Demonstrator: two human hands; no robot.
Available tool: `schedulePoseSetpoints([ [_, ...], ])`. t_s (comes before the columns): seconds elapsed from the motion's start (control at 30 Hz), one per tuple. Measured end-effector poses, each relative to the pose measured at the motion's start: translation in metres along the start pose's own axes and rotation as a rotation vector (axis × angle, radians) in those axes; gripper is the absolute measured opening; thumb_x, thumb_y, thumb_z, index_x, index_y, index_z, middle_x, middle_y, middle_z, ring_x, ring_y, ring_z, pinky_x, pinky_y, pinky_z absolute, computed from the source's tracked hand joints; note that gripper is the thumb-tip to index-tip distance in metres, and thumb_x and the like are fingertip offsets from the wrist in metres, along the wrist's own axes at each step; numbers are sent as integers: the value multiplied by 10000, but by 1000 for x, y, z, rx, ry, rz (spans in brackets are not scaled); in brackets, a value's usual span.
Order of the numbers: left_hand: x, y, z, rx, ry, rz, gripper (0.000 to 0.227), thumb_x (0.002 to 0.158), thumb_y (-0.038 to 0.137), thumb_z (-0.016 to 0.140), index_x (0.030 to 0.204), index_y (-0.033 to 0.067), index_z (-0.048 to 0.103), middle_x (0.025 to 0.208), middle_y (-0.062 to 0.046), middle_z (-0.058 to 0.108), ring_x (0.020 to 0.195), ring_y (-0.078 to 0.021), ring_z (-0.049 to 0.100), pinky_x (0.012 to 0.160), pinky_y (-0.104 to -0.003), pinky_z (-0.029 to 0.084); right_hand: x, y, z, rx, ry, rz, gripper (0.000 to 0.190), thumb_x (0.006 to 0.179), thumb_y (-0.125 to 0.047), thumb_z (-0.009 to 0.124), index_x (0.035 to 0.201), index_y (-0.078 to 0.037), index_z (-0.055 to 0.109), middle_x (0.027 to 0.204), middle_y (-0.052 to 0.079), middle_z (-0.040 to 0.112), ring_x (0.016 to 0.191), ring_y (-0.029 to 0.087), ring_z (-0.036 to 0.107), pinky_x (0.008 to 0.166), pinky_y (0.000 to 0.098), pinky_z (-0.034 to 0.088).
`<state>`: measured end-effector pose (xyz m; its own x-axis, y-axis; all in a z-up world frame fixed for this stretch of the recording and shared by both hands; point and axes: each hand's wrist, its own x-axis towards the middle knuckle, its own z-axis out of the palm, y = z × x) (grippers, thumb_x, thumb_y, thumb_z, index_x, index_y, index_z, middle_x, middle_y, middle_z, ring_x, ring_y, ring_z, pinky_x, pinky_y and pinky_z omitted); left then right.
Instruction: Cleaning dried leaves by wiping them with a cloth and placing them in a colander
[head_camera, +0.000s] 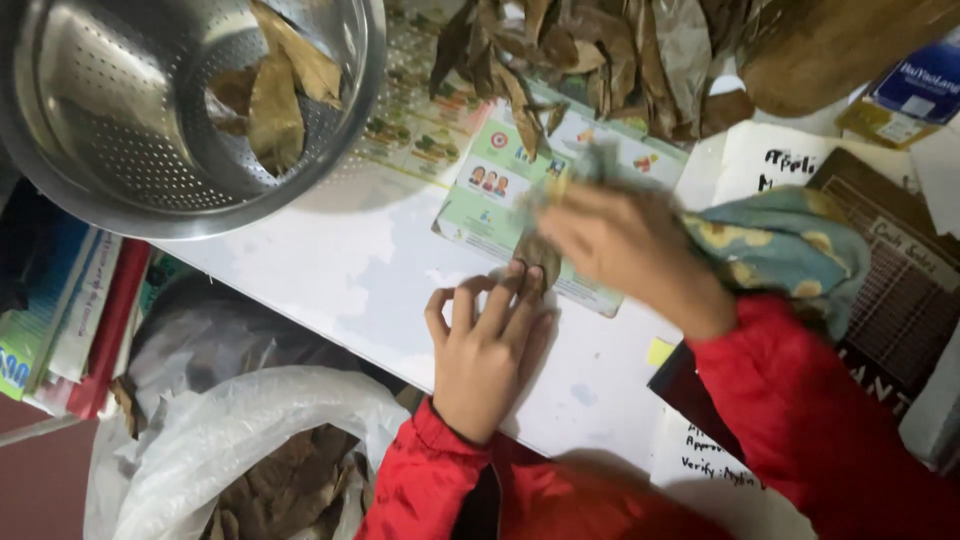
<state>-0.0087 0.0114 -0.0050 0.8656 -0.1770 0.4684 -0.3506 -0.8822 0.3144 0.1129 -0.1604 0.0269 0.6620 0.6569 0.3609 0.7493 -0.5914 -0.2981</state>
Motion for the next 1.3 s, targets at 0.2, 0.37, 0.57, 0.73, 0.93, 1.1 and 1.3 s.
schedulePoseSetpoints([
  [0.2, 1, 0, -1, 2, 20, -18, 331, 961, 317, 696, 1243, 146, 728, 1187, -60, 705, 1071, -302, 566, 961, -529, 340, -10, 8, 16, -65, 99, -38, 90, 973, -286, 724, 912, -251, 780, 869, 36, 701, 745, 282, 715, 637, 390, 576],
  [0.37, -1, 0, -1, -30, 14, -28, 302, 938, 288, 714, 1205, 148, 737, 1162, -47, 694, 1073, -299, 550, 970, -532, 334, -12, 3, 13, 21, 46, -29, 205, 974, -220, 695, 776, -168, 684, 717, 14, 619, 651, 249, 667, 579, 346, 540],
  [0.57, -1, 1, -3, -16, 5, -26, 341, 931, 275, 721, 1248, 150, 724, 1198, -53, 693, 1085, -304, 552, 975, -544, 334, -2, -4, -3, 3, 93, -21, 89, 943, -165, 718, 856, -154, 729, 759, 53, 648, 688, 289, 683, 605, 381, 559],
  [0.73, 8, 4, -13, 29, 45, -17, 286, 1008, 261, 701, 1240, 94, 697, 1156, -19, 681, 1023, -282, 579, 932, -484, 390, -12, 1, 2, 181, -107, -101, 194, 971, -41, 690, 1143, 30, 745, 945, 128, 766, 652, 132, 688, 541, 232, 619],
  [0.93, 7, -1, -7, -7, -5, -3, 293, 903, 229, 733, 1177, 127, 731, 1116, -47, 670, 1042, -280, 535, 976, -533, 340, -7, 22, 17, -108, 149, 50, 69, 975, -204, 720, 912, -175, 716, 775, 33, 629, 722, 287, 693, 643, 405, 574],
  [1.1, 19, -15, 10, -2, -145, 109, 194, 894, 161, 673, 1081, 171, 719, 942, -44, 628, 980, -267, 575, 968, -485, 380, -18, 32, 20, 144, 397, 206, 102, 985, -88, 733, 1073, -116, 777, 864, 66, 682, 848, 344, 709, 730, 442, 558],
  [1.3, 54, -30, 16, 36, -70, 219, 297, 726, 320, 856, 977, 198, 754, 1109, -60, 624, 1076, -294, 554, 959, -479, 405, -15, 36, 12, 158, 521, 183, 114, 997, -6, 763, 1111, -10, 771, 908, 148, 700, 883, 408, 711, 753, 466, 554],
])
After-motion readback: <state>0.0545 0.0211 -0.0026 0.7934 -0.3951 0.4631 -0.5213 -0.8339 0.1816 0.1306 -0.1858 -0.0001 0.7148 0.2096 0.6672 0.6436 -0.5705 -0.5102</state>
